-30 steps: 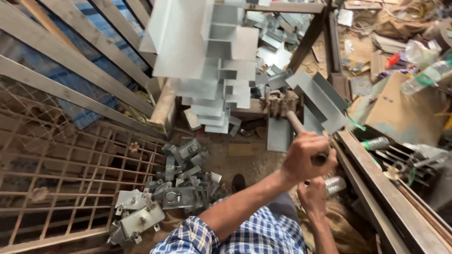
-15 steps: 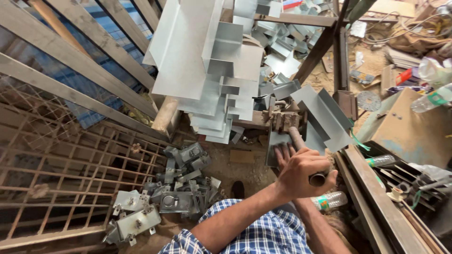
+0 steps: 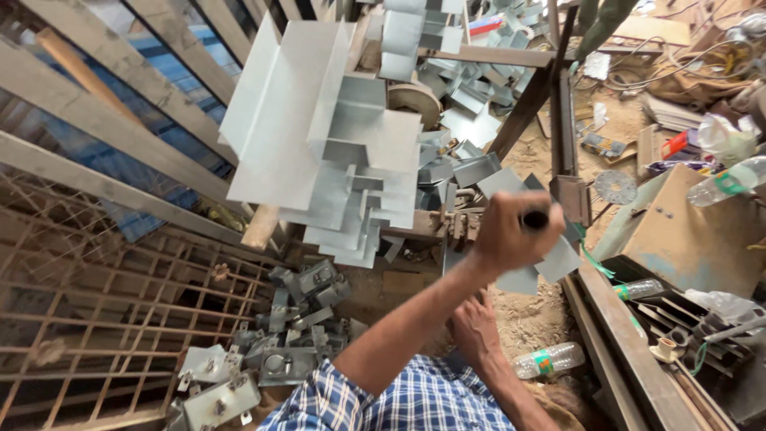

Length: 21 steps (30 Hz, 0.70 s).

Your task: The person bends metal components using a manual bending machine. The person picks up a pre-cut metal piece, places it into the machine, and pulls a lever to bend the metal into a specific shape.

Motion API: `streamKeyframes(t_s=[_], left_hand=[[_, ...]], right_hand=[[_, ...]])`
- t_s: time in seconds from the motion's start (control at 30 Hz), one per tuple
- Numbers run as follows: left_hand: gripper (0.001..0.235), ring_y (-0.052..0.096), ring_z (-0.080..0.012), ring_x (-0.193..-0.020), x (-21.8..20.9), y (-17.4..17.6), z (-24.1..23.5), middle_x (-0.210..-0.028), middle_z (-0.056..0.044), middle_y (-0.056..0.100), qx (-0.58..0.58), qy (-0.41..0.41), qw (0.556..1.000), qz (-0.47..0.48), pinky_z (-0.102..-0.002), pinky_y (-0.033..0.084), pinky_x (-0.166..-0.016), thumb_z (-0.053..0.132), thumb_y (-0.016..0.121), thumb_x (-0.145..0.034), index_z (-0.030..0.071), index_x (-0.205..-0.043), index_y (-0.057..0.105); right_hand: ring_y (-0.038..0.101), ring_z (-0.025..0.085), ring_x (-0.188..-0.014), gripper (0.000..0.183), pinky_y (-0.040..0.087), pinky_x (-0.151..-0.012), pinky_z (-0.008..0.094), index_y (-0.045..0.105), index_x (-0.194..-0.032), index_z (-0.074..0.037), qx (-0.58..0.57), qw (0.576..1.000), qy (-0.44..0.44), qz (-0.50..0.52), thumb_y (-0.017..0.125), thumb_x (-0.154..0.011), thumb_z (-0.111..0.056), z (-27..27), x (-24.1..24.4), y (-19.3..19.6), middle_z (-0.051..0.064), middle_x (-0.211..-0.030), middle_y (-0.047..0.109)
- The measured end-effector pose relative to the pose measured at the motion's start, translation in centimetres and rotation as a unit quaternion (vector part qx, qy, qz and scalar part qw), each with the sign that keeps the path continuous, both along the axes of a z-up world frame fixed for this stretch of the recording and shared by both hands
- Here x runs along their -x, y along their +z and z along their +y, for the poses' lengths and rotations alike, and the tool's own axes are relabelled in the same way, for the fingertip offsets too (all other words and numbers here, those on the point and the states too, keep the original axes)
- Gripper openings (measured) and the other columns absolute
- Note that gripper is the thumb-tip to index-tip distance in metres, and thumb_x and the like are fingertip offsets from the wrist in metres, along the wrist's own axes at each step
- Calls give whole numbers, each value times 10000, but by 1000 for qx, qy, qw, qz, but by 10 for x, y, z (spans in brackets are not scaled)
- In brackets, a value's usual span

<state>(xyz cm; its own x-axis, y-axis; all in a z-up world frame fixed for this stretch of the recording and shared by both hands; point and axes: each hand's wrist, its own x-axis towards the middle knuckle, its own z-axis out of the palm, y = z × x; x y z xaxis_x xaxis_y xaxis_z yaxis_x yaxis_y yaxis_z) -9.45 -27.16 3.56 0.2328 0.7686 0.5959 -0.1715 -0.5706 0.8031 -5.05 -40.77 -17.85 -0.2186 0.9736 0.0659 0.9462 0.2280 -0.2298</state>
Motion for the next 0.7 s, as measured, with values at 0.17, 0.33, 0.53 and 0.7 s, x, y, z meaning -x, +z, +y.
streamKeyframes(t_s=[0.17, 0.33, 0.53, 0.7], left_hand=[[401, 443, -116, -453, -26, 19, 77, -504, -39, 502, 45, 50, 997, 44, -361, 355, -456, 154, 627, -918, 63, -550, 492], [322, 499, -127, -485, -35, 29, 103, -498, -69, 498, 64, 75, 995, -1, -358, 403, -484, 155, 648, -851, 10, -599, 509], [365, 501, -95, -449, -21, 26, 79, -521, -15, 550, -49, 50, 997, 30, -352, 475, -595, 157, 627, -941, 88, -588, 565], [327, 477, -137, -443, 21, 0, -16, -523, -7, 481, -54, -70, 994, 69, -340, 399, -437, 132, 605, -908, 125, -608, 474]], right_hand=[[711, 252, -899, 320, 539, -932, 432, 633, -1085, -66, 107, 990, 35, -85, 649, -796, 70, 5, 3, 73, 93, -1004, 721], [687, 326, -911, 457, 547, -843, 460, 585, -1200, -107, 215, 976, -8, 6, 776, -791, -179, 10, 3, 136, 137, -949, 705], [685, 325, -1004, 649, 566, -853, 443, 611, -1289, -170, 319, 935, -74, 135, 863, -696, -243, -18, -47, 112, 131, -1077, 712], [711, 290, -958, 596, 567, -821, 430, 667, -1279, -39, 309, 752, -264, 520, 767, -741, -276, -77, -180, 40, 156, -1064, 720]])
